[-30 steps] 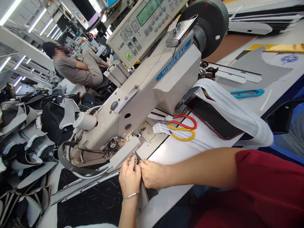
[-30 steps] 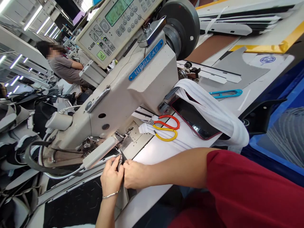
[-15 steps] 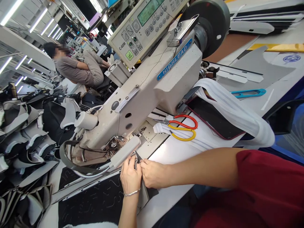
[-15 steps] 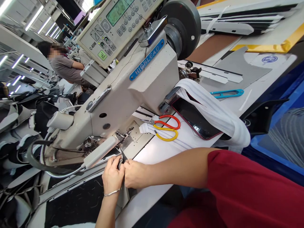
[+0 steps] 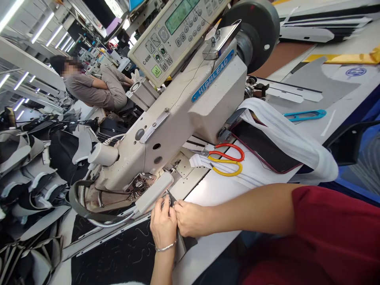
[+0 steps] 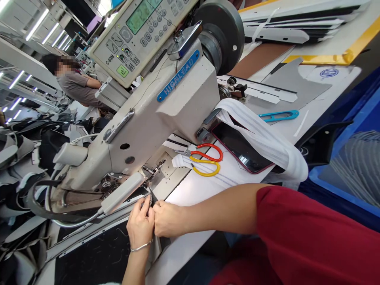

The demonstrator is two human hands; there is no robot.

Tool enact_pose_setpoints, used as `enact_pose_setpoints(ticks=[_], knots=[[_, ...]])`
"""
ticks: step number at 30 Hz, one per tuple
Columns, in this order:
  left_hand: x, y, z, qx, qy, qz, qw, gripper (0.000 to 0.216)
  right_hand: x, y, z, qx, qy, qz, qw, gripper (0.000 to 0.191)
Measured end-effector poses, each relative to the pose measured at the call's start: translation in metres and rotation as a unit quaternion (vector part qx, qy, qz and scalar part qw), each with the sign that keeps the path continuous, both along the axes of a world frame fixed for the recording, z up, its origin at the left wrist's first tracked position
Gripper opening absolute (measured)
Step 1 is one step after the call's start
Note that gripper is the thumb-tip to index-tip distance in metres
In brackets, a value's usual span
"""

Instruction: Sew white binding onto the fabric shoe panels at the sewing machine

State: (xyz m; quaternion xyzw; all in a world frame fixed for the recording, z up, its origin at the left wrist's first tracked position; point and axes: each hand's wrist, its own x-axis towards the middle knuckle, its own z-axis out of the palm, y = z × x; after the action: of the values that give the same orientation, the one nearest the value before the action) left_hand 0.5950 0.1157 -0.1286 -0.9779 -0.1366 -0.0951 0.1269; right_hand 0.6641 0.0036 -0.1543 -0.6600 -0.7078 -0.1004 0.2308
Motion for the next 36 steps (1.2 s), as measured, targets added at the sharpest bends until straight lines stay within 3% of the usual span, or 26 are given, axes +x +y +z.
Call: enact_pose_setpoints(ticks=[16, 23, 32, 36], knots=[[0.012, -0.003, 0.01, -0.052, 0.066, 0.062, 0.995, 0.03, 0.001, 0.0, 0.001, -0.003, -0.013, -0.001, 1.0, 0.008], [0.015, -0.002, 0.008, -0.029, 0.106, 0.047, 0.993, 0.033, -0.001, 0.0, -0.006, 0.01, -0.007, 0.011, 1.0, 0.008], [0.02, 0.026, 0.024, -0.152, 0.178, 0.012, 0.972, 0.04, -0.005, 0.006, -0.018, 0.02, 0.003, -0.018, 1.0, 0.019], [0.024, 0.031, 0.027, -0.17, 0.203, 0.015, 0.964, 0.044, -0.004, 0.007, -0.016, 0.016, 0.009, -0.018, 1.0, 0.017]])
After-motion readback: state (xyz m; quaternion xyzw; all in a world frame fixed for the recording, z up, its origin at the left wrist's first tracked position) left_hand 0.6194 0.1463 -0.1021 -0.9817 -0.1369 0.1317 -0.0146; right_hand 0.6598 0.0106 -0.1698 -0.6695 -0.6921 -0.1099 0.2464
